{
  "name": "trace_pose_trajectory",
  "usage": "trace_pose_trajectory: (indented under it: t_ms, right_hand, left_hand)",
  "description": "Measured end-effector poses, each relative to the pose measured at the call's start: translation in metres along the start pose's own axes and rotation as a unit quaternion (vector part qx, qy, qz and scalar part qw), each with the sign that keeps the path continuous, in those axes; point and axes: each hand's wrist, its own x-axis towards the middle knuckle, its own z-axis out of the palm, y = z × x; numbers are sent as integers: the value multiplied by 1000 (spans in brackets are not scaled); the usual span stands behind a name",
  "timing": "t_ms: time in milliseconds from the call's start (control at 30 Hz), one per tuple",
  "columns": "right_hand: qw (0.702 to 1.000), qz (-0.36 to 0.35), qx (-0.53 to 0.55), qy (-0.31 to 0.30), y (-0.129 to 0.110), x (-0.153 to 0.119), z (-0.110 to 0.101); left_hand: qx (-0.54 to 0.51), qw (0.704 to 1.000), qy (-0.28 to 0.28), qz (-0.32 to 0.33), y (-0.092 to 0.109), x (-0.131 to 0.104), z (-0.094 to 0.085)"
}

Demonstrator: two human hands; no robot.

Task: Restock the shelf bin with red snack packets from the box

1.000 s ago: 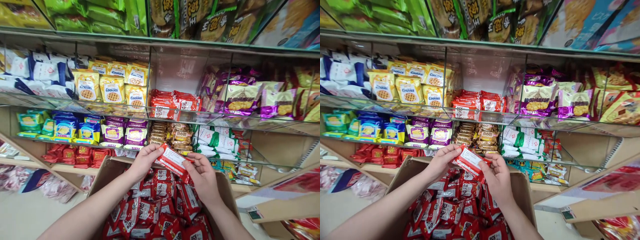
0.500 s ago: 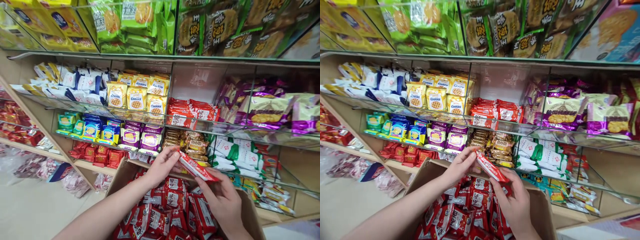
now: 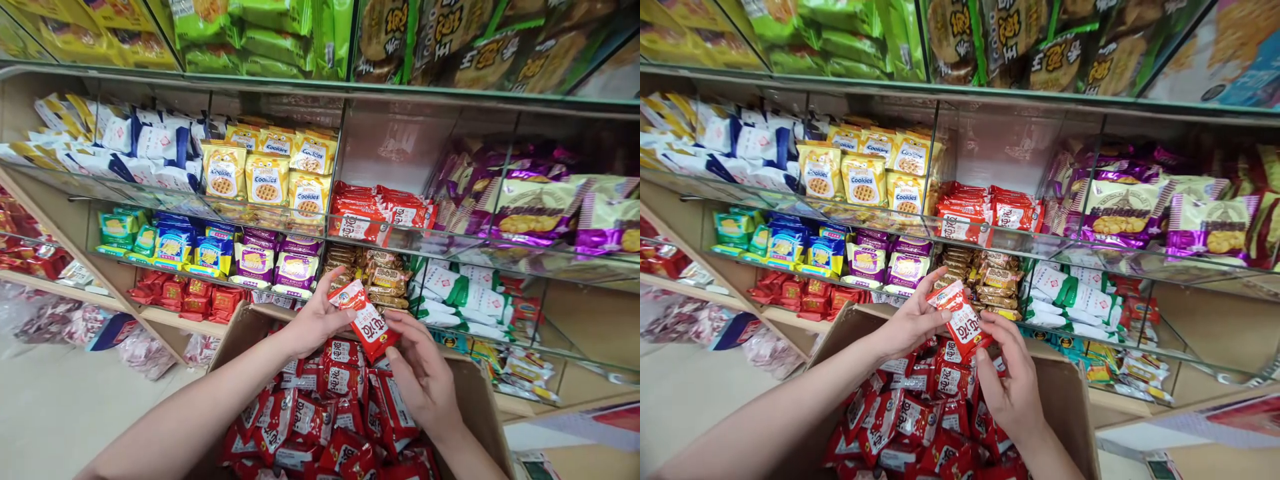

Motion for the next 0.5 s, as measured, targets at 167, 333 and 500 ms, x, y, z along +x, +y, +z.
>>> trace_pose_trajectory:
  t_ms: [167, 333, 500]
  right_hand:
    - [996, 87, 6, 19, 7, -1, 9]
    - [997, 50, -58, 7, 4, 4, 7]
    - [986, -40, -150, -63, -11, 13, -8]
  left_hand:
    - [32, 999, -2, 19, -3, 2, -1]
    - [79, 997, 0, 25, 2, 0, 3]
    - [207, 970, -122, -28, 10, -6, 2]
